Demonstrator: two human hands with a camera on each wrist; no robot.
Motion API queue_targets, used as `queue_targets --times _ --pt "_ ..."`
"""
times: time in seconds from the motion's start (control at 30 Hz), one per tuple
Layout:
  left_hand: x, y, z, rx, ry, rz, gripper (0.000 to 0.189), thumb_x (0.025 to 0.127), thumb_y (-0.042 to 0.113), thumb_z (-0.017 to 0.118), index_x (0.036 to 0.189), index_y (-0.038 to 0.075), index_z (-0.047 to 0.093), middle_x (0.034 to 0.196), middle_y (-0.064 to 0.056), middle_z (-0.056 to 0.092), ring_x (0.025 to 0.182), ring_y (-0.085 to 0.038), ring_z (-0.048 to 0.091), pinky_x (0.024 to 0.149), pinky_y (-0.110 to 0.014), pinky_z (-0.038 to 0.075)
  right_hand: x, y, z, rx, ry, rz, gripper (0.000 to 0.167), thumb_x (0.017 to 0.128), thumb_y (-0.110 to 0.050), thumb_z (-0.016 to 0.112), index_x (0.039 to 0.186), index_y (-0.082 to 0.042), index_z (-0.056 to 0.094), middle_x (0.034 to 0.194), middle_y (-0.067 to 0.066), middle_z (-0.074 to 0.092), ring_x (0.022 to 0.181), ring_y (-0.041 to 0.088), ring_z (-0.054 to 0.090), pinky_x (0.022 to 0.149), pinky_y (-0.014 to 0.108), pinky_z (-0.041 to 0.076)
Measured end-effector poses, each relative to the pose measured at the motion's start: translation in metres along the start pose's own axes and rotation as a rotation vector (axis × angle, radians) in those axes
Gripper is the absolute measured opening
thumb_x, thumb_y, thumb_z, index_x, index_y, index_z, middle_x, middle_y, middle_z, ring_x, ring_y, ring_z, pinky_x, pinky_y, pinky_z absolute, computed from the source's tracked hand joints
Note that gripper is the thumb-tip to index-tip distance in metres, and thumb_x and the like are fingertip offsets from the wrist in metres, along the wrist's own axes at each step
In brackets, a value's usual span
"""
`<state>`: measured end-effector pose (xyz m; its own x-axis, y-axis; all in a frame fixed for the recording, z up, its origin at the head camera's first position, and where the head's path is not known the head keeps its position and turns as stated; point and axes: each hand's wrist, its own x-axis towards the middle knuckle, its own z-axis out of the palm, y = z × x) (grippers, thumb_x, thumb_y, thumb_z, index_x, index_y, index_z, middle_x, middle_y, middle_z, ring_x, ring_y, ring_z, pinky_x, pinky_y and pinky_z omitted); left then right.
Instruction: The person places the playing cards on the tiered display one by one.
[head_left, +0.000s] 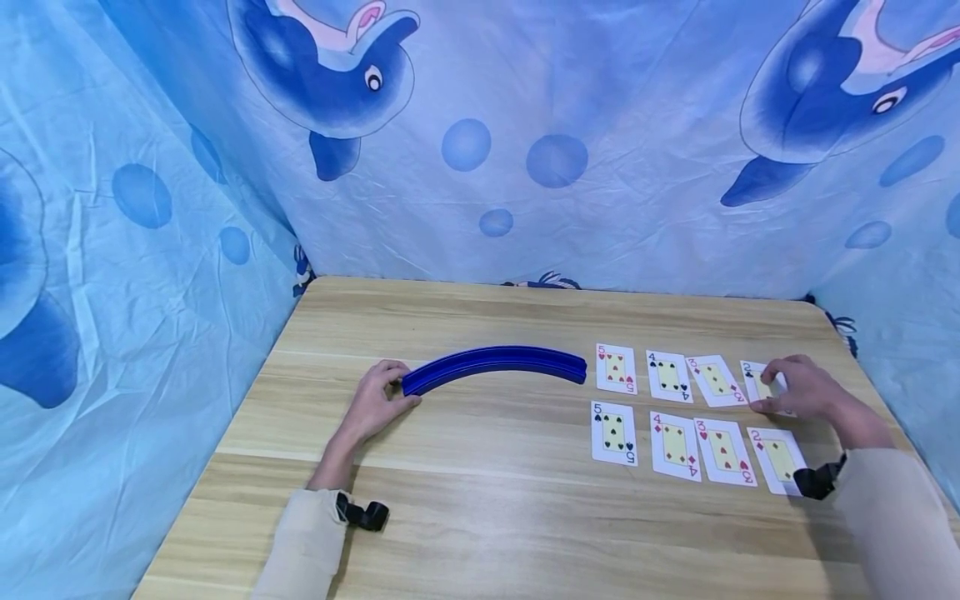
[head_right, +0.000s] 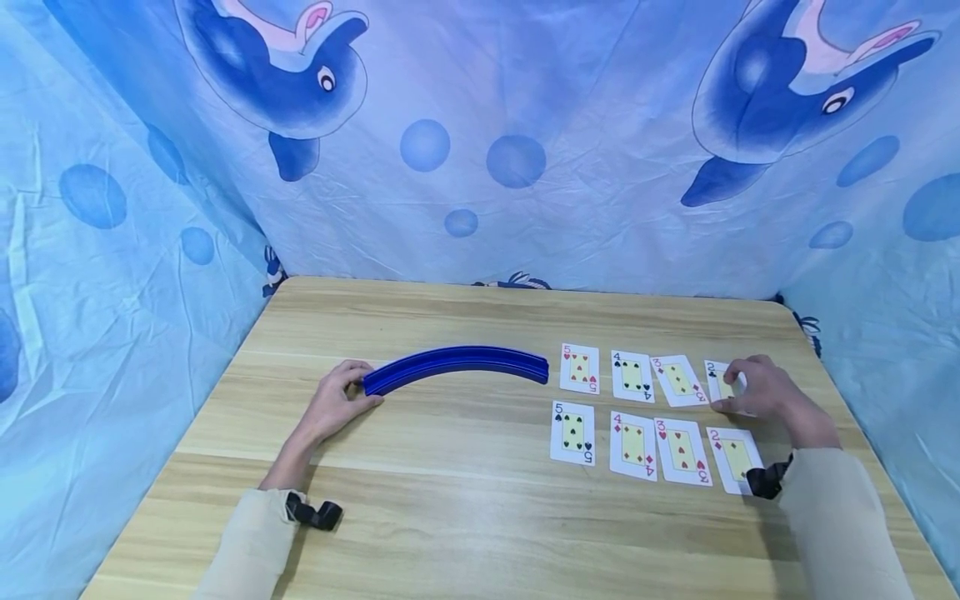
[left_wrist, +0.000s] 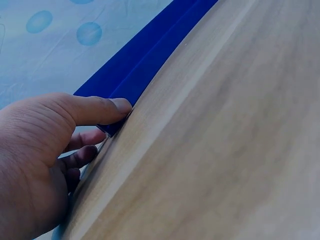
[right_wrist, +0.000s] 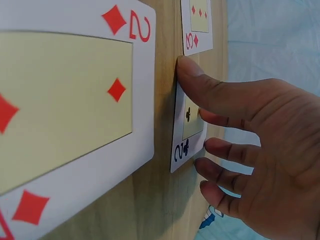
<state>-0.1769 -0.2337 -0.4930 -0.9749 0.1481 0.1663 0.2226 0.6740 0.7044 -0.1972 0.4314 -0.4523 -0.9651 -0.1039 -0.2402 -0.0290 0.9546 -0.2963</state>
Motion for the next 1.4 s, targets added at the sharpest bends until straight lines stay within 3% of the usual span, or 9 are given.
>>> queue_targets --times 0.3,0.8,0.93,1.07,1.17,1.27,1.4 --pt "-0.001 0.001 0.002 -0.010 0.012 -0.020 0.031 0.077 0.012 0.085 0.104 0.002 0.074 0.105 -0.013 0.070 0.094 -0.023 0.059 0.078 -0.029 0.045 0.006 0.006 -0.001 0.026 -0.015 0.014 0.050 0.070 -0.033 0.088 0.090 0.001 0.058 0.120 0.043 0.040 0.106 0.053 0.038 0.080 0.056 0.042" --pt "-0.003 0.001 0.000 -0.032 0.012 -0.048 0.034 0.079 0.013 0.084 0.109 0.002 0.073 0.099 -0.011 0.070 0.088 -0.018 0.055 0.074 -0.023 0.043 0.007 0.001 -0.003 0.035 0.007 0.045 0.051 0.068 -0.030 0.090 0.092 0.003 0.059 0.118 0.042 0.040 0.103 0.051 0.039 0.081 0.056 0.040" --pt "-0.003 0.001 0.000 -0.044 0.003 -0.059 0.034 0.079 0.013 0.084 0.110 0.002 0.073 0.100 -0.011 0.070 0.089 -0.018 0.055 0.075 -0.023 0.043 0.004 0.003 -0.002 0.038 0.001 0.050 0.070 0.066 -0.037 0.090 0.107 0.009 0.056 0.123 0.046 0.035 0.108 0.057 0.036 0.085 0.065 0.040" --pt "-0.003 0.002 0.001 -0.058 0.006 -0.061 0.034 0.078 0.011 0.084 0.110 0.003 0.073 0.099 -0.011 0.070 0.089 -0.019 0.055 0.076 -0.023 0.043 0.002 0.005 0.001 0.055 0.020 0.104 0.109 0.062 -0.048 0.090 0.135 0.014 0.037 0.133 0.053 0.020 0.114 0.066 0.031 0.090 0.074 0.037" --pt "-0.003 0.001 0.001 -0.060 0.012 -0.058 0.034 0.078 0.011 0.085 0.108 0.003 0.074 0.099 -0.012 0.069 0.089 -0.020 0.055 0.075 -0.024 0.043 0.000 0.005 0.003 0.050 0.058 0.140 0.128 0.059 -0.052 0.091 0.148 0.012 0.024 0.136 0.055 0.015 0.115 0.069 0.029 0.091 0.075 0.036" --pt "-0.003 0.000 0.002 -0.053 0.014 -0.056 0.033 0.078 0.012 0.085 0.108 0.003 0.074 0.098 -0.011 0.070 0.089 -0.020 0.055 0.075 -0.024 0.043 -0.003 0.005 0.006 0.028 0.107 0.153 0.132 0.058 -0.053 0.091 0.148 0.015 0.021 0.134 0.054 0.017 0.113 0.066 0.030 0.089 0.073 0.038" --pt "-0.003 0.000 0.002 -0.051 0.014 -0.060 0.033 0.078 0.012 0.085 0.108 0.003 0.074 0.098 -0.011 0.070 0.089 -0.019 0.055 0.076 -0.023 0.043 -0.010 0.005 0.009 0.000 0.159 0.146 0.121 0.062 -0.049 0.089 0.141 0.021 0.030 0.125 0.048 0.025 0.104 0.056 0.032 0.081 0.064 0.039"
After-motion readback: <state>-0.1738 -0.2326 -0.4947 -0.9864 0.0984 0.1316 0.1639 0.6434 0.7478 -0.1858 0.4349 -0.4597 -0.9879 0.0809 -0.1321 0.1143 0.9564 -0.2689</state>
